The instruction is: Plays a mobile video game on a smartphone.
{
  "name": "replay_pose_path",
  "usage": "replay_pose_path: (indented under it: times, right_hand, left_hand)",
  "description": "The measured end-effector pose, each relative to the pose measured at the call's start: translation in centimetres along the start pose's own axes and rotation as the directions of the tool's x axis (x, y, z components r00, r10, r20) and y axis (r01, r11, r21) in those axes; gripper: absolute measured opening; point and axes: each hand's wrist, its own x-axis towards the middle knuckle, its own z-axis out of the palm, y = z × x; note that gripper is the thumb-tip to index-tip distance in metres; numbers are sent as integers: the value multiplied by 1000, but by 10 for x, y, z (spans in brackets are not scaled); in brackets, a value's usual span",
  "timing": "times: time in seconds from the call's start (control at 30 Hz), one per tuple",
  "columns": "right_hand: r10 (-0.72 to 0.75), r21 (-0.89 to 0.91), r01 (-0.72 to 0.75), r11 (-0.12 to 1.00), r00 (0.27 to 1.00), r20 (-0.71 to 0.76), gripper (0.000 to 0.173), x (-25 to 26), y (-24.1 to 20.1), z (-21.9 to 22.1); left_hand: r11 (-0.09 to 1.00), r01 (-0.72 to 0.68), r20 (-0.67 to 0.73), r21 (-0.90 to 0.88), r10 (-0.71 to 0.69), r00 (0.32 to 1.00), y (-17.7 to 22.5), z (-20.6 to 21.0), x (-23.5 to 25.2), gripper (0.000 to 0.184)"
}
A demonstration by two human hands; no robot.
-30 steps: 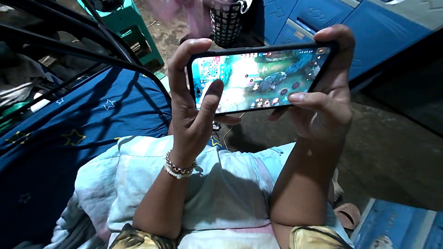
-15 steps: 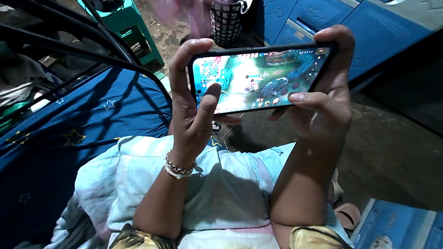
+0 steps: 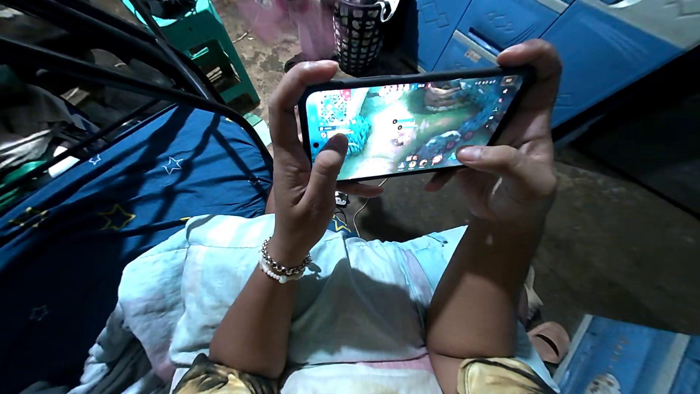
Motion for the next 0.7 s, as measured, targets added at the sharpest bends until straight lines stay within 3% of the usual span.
replay_pose_path:
  times: [0.7]
  right_hand:
    - [3,-15,-3,1000,1000,-13,67,-1,-1,1]
  left_hand:
    - [1000,-18,17,-1,18,1000,-1,-1,0,47]
